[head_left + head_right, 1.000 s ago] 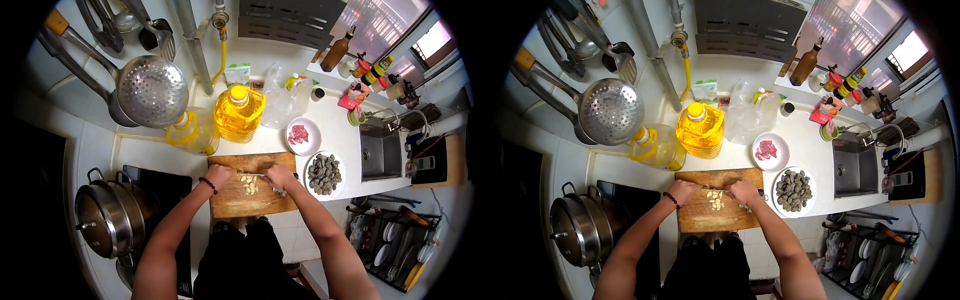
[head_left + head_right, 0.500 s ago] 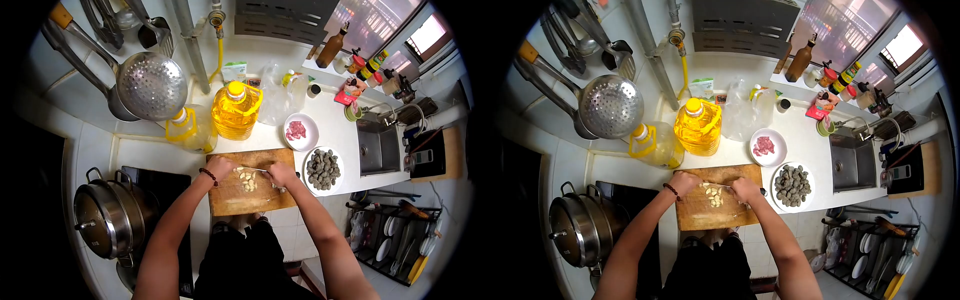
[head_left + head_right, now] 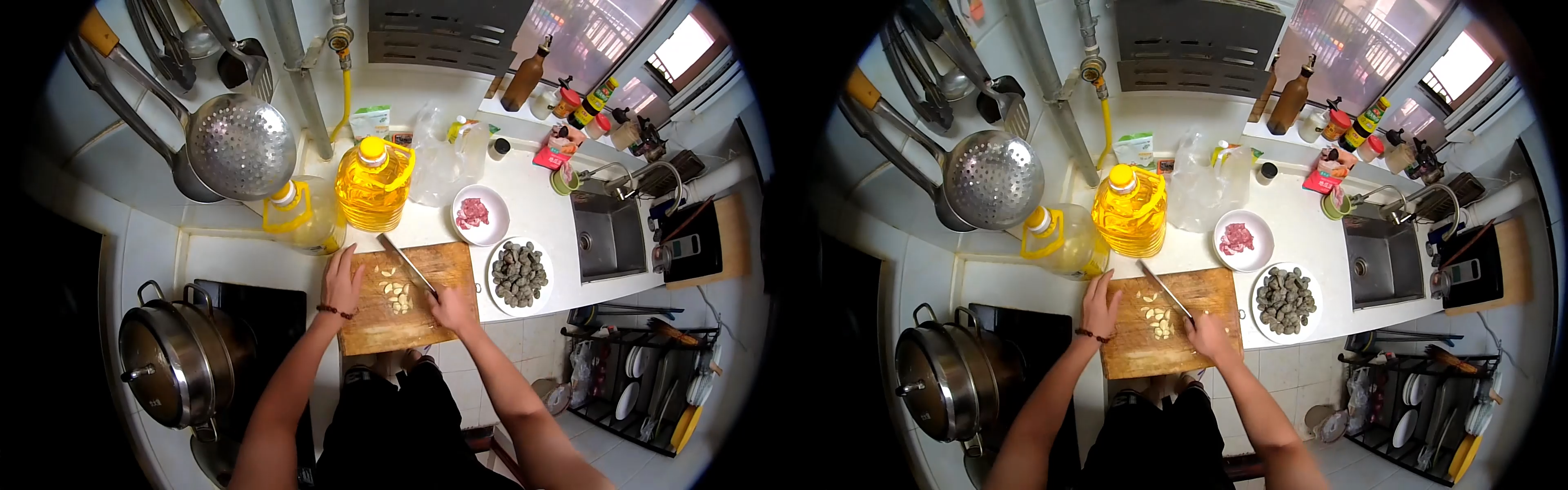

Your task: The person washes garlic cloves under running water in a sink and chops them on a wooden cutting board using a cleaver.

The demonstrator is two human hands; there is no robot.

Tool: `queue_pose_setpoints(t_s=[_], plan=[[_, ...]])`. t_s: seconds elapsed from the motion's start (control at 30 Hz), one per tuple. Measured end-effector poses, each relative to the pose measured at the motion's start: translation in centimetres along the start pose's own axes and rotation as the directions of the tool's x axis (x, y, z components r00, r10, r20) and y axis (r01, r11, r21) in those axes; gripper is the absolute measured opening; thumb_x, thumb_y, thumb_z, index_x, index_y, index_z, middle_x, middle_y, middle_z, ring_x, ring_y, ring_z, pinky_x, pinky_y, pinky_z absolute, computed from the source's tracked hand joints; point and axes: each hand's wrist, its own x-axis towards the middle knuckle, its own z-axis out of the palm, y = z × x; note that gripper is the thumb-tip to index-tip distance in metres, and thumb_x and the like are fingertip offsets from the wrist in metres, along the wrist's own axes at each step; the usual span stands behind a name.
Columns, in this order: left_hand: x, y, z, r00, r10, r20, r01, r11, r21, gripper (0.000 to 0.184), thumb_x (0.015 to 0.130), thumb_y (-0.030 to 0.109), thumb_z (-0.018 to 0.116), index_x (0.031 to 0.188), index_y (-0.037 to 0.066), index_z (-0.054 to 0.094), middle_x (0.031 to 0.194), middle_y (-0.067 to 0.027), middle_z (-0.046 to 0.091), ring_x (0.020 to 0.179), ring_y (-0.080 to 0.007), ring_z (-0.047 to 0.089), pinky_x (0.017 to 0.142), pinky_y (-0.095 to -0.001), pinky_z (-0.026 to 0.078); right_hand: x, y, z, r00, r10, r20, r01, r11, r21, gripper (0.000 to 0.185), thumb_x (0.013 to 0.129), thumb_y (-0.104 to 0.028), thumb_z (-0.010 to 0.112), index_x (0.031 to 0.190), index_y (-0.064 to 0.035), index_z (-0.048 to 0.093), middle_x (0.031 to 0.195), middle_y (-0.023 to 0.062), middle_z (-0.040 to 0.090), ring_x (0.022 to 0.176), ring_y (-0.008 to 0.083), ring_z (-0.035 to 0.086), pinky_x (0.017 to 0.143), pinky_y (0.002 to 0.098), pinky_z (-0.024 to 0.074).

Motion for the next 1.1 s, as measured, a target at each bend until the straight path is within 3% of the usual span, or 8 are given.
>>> queue_pose_setpoints(t_s=[0.17, 0.27, 0.4, 0.43, 0.53, 0.7, 0.8, 1.1], plan=[[-4.9, -4.6, 5.8, 0.937, -0.238, 0.255, 0.227, 0.971, 0.073, 0.067, 0.095, 0.021, 0.072, 0.150, -0.004, 0.045, 0.146, -0.0227, 0.049, 0.133, -0.0412, 0.049, 0.114, -0.0452, 0.040, -2.5, 1.0, 3.9, 0.971, 0.088, -0.222, -0.050, 0.984, 0.173, 0.021, 0.094, -0.014, 0.064, 0.102, 0.0051, 0.069, 0.084, 0.0298, 0.068, 0.081, 0.0497, 0.066, 0.073, 0.0555, 0.0522], [-4.0, -4.8, 8.4, 0.961, -0.178, 0.210, 0.139, 0.972, 0.189, 0.065, 0.091, 0.018, 0.074, 0.146, -0.005, 0.048, 0.142, -0.0230, 0.050, 0.125, -0.0437, 0.053, 0.109, -0.0459, 0.046, -2.7, 1.5, 4.0, 0.990, 0.085, -0.112, -0.079, 0.995, 0.062, 0.021, 0.094, -0.013, 0.063, 0.101, 0.0056, 0.068, 0.082, 0.0303, 0.067, 0.080, 0.0499, 0.066, 0.073, 0.0554, 0.0524], [-3.3, -5.2, 9.9, 0.905, -0.212, 0.368, 0.234, 0.972, -0.016, 0.029, 0.094, 0.004, 0.064, 0.122, 0.001, 0.069, 0.124, -0.0203, 0.062, 0.115, -0.0394, 0.061, 0.100, -0.0439, 0.050, -4.2, 0.8, 4.6, 0.992, 0.111, -0.065, -0.107, 0.992, 0.065, 0.021, 0.094, -0.014, 0.064, 0.098, 0.0056, 0.068, 0.081, 0.0313, 0.067, 0.079, 0.0502, 0.066, 0.073, 0.0555, 0.0529], [-4.2, -5.0, 10.0, 0.915, -0.150, 0.375, 0.176, 0.984, -0.038, 0.021, 0.094, -0.001, 0.059, 0.110, 0.001, 0.073, 0.113, -0.0192, 0.066, 0.107, -0.0392, 0.064, 0.094, -0.0435, 0.053, -5.0, 1.0, 5.1, 0.993, 0.101, -0.054, -0.097, 0.992, 0.079, 0.021, 0.095, -0.015, 0.064, 0.098, 0.0059, 0.068, 0.080, 0.0311, 0.067, 0.078, 0.0505, 0.066, 0.072, 0.0557, 0.0529], [-5.9, -4.3, 8.8, 0.927, 0.005, 0.375, 0.052, 0.988, -0.143, 0.021, 0.094, -0.004, 0.061, 0.111, -0.002, 0.072, 0.110, -0.0180, 0.066, 0.100, -0.0371, 0.066, 0.088, -0.0422, 0.053, -6.7, 0.5, 5.1, 0.986, 0.166, 0.023, -0.167, 0.979, 0.114, 0.024, 0.095, -0.017, 0.064, 0.105, 0.0043, 0.068, 0.084, 0.0330, 0.067, 0.082, 0.0521, 0.066, 0.075, 0.0578, 0.0542], [-8.0, -3.2, 7.5, 0.930, -0.293, 0.220, 0.323, 0.940, -0.112, 0.026, 0.095, 0.002, 0.066, 0.121, 0.000, 0.069, 0.111, -0.0160, 0.067, 0.097, -0.0311, 0.070, 0.086, -0.0394, 0.057, -8.2, -1.3, 5.6, 0.965, 0.247, -0.092, -0.221, 0.949, 0.225, 0.023, 0.096, -0.015, 0.063, 0.105, 0.0054, 0.066, 0.080, 0.0324, 0.066, 0.076, 0.0506, 0.067, 0.068, 0.0557, 0.0528], [-10.3, -2.8, 7.1, 0.949, -0.214, 0.231, 0.249, 0.959, -0.136, 0.031, 0.091, 0.010, 0.071, 0.120, 0.001, 0.070, 0.112, -0.0182, 0.067, 0.098, -0.0379, 0.069, 0.086, -0.0433, 0.056, -8.6, -2.4, 5.8, 0.959, 0.280, -0.049, -0.266, 0.944, 0.193, 0.021, 0.095, -0.012, 0.062, 0.108, 0.0050, 0.064, 0.085, 0.0358, 0.066, 0.084, 0.0561, 0.065, 0.075, 0.0617, 0.0534], [-13.0, -1.4, 7.2, 0.919, -0.281, 0.276, 0.326, 0.936, -0.134, 0.036, 0.084, 0.010, 0.081, 0.117, 0.002, 0.070, 0.113, -0.0159, 0.068, 0.098, -0.0314, 0.072, 0.086, -0.0403, 0.058, -8.3, -1.6, 7.0, 0.958, 0.253, -0.136, -0.218, 0.949, 0.229, 0.019, 0.096, -0.012, 0.061, 0.104, 0.0045, 0.064, 0.077, 0.0334, 0.065, 0.076, 0.0526, 0.066, 0.066, 0.0572, 0.0528]])
